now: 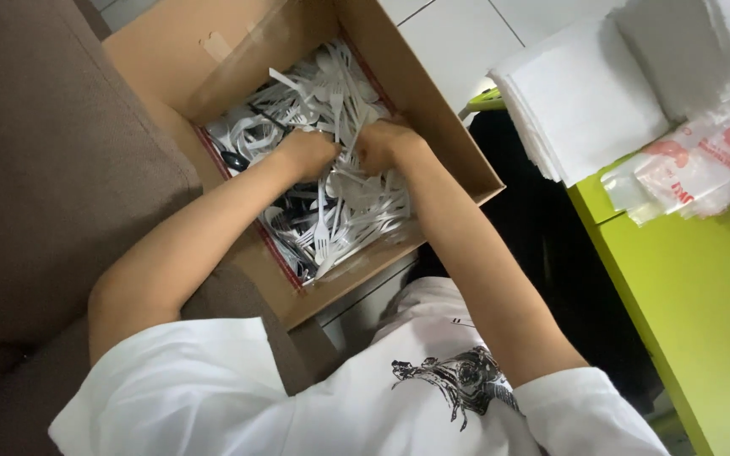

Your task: Wrapping plastic forks and spoons in paper napkins and placing them in a storage container.

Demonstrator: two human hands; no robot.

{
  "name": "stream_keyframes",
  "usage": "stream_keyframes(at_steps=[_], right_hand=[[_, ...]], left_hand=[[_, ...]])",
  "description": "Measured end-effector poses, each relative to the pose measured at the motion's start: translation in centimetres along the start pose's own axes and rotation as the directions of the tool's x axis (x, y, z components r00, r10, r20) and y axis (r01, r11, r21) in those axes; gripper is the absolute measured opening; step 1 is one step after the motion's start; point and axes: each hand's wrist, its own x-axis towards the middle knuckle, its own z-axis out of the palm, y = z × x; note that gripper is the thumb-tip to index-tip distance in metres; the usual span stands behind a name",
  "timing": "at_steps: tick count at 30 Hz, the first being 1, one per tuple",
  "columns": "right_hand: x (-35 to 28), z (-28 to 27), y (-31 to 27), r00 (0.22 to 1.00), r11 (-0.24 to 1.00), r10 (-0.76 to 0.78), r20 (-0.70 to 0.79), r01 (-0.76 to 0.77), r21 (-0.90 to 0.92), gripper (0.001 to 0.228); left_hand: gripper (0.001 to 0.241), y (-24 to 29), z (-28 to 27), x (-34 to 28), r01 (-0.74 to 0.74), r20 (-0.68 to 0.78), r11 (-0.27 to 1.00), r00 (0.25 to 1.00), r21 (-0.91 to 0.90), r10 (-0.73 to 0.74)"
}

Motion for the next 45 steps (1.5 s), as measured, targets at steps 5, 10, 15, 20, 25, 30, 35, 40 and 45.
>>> stream_keyframes(at_steps=[5, 10, 15, 20, 25, 30, 35, 40, 45], right_hand=[[4.1, 3.7, 1.8, 0.968, 0.846, -0.154, -0.197, 0.026, -0.533, 0.014], [4.5, 3.8, 1.8, 0.891, 0.769, -0.257, -0.373, -0.045, -0.637, 0.019], [2.9, 2.3, -0.4, 0.754, 0.678, -0.368, -0.544, -0.183, -0.712, 0.018], [1.9, 1.0, -1.1, 0.591, 0.695, -0.409, -0.695, -0.291, -0.657, 0.030], [0.8, -0.2, -2.3, 0.609, 0.817, -0.340, -0.716, -0.186, -0.546, 0.025], [1.2, -0.2, -1.4, 0.707, 0.868, -0.256, -0.659, -0.133, -0.479, 0.029], [0.5, -0.6, -2.6, 0.711, 0.951, -0.309, -0.632, 0.225, -0.211, 0.037], [0.3, -0.1, -1.7, 0.640, 0.927, -0.341, -0.689, 0.349, -0.135, 0.024], [0.2, -0.5, -1.8, 0.650, 0.929, -0.334, -0.682, 0.348, -0.123, 0.028]], left_hand=[[0.035, -1.2, 3.3, 1.7, -0.027, -0.056, 1.000, 0.998, 0.010, 0.027], [0.023, -3.3, -1.4, 0.9, 0.156, -0.075, 0.983, 0.986, 0.095, -0.149], [0.022, -6.7, 1.4, 1.3, 0.297, -0.069, 0.918, 0.955, 0.263, -0.289], [0.032, -4.3, -1.0, -0.4, 0.258, 0.348, 0.947, 0.885, 0.189, -0.310], [0.028, -3.4, -1.0, -0.4, 0.184, 0.307, 0.981, 0.932, 0.061, -0.194], [0.029, -4.4, -1.6, -0.2, 0.229, 0.327, 0.973, 0.919, 0.012, -0.220], [0.022, -4.4, -2.6, -0.1, 0.451, 0.229, 0.881, 0.851, 0.144, -0.473], [0.033, -2.0, -2.8, -0.2, 0.494, 0.310, 0.825, 0.858, -0.273, -0.410], [0.026, -1.8, -4.7, -1.1, 0.487, 0.307, 0.794, 0.868, -0.365, -0.391]])
